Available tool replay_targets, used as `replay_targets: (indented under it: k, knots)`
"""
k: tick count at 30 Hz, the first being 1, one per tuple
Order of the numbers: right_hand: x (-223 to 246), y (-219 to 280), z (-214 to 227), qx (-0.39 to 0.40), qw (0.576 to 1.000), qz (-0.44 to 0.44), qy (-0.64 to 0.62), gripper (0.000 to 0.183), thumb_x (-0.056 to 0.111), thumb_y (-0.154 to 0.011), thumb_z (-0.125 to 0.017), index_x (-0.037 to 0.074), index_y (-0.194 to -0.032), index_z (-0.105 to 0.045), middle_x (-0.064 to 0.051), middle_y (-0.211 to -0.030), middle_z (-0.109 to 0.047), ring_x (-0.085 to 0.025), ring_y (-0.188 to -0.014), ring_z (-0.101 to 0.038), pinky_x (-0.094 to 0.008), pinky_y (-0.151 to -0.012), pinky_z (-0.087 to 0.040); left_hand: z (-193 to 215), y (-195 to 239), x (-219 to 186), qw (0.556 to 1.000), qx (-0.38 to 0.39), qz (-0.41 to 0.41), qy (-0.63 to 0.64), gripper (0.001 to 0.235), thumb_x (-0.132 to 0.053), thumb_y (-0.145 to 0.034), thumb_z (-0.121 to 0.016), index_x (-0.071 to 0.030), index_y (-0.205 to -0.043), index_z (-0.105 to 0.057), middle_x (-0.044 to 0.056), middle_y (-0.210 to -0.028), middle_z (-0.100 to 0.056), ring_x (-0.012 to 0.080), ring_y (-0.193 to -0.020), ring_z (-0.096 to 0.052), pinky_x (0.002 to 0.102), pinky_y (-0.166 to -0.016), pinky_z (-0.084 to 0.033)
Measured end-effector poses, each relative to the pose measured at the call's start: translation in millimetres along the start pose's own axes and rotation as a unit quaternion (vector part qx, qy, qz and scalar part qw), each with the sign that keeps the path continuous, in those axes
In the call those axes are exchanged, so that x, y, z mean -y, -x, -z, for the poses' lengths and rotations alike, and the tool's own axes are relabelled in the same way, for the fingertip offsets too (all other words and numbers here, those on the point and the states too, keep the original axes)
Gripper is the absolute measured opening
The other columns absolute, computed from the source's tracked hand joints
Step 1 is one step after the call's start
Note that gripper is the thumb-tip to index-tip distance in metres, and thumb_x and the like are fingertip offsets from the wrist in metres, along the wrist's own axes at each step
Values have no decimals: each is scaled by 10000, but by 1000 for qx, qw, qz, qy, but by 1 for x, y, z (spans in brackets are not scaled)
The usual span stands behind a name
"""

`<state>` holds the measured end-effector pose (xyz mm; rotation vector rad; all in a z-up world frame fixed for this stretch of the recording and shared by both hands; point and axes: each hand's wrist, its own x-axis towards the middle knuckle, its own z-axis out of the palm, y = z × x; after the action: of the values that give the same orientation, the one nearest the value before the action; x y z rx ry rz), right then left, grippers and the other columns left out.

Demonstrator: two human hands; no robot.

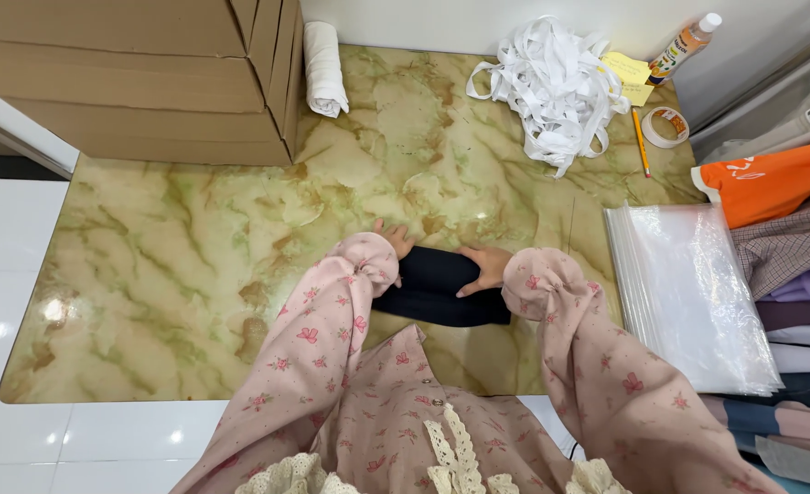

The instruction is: The person takes several t-shirts from a clothing rack, including a black shirt, an orange shirt, a white shirt, and a blue-and-white striped shirt. They place each shirt on a marble-patterned table, smooth it out, fold it into a compact rectangle, and roll it into a tight cylinder before placing it aside.

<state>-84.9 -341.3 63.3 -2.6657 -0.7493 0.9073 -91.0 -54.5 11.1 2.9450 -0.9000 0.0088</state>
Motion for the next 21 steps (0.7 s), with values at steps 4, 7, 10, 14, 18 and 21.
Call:
replay_targets:
  k: [4,7,10,14,18,21]
  knots:
    - [-12,-16,-13,-7,998,-47,-52,1174,734,-495,-899,345,-1506,-447,-93,-1426,-601,-359,-1309,-576,-457,-1127,-463,-50,-23,15,964,-261,-47,-33,541,-325,-641,-848,-205,-1032,-495,84,-1015,-439,307,-942,-506,521,-861,-267]
    - [12,-12,-9,-84,993,-79,5,1013,676,-637,-808,288,-1485,-412,-125,-1392,-616,-381,-1253,-620,-509,-1085,-500,-25,-9,7,950,-300,15,-80,234,-238,-874,-659,-228,-1049,-504,71,-1101,-459,289,-1074,-502,542,-946,-338]
    - [42,-11,-22,-189,973,-90,97,906,482,-751,-792,219,-1491,-341,-153,-1375,-555,-451,-1183,-634,-549,-1008,-540,-20,7,0,938,-307,98,-125,183,-245,-1015,-513,-253,-1195,-477,44,-1194,-442,221,-1219,-477,530,-1045,-281]
    - [52,-29,-56,-379,874,-71,297,929,328,-780,-772,109,-1556,-312,-180,-1387,-447,-413,-1201,-553,-526,-966,-487,8,31,-38,909,-158,338,187,829,-110,-867,-653,-257,-1546,-200,127,-1557,-168,329,-1498,-127,581,-1162,-163]
    - [106,-7,-44,-327,919,-105,195,1048,200,-797,-698,90,-1647,-94,-275,-1620,-184,-534,-1459,-166,-633,-1135,-150,-27,22,-44,664,34,480,572,838,-822,-886,-514,-193,-1439,-490,117,-1420,-603,286,-1333,-565,465,-1108,-440]
    - [132,10,-21,-238,962,-97,88,1100,380,-825,-677,103,-1645,2,-273,-1661,-33,-529,-1491,-44,-646,-1149,-71,-24,-1,-78,448,-32,446,774,947,-749,-834,-750,-63,-1425,-474,221,-1301,-633,335,-1170,-670,489,-922,-556]
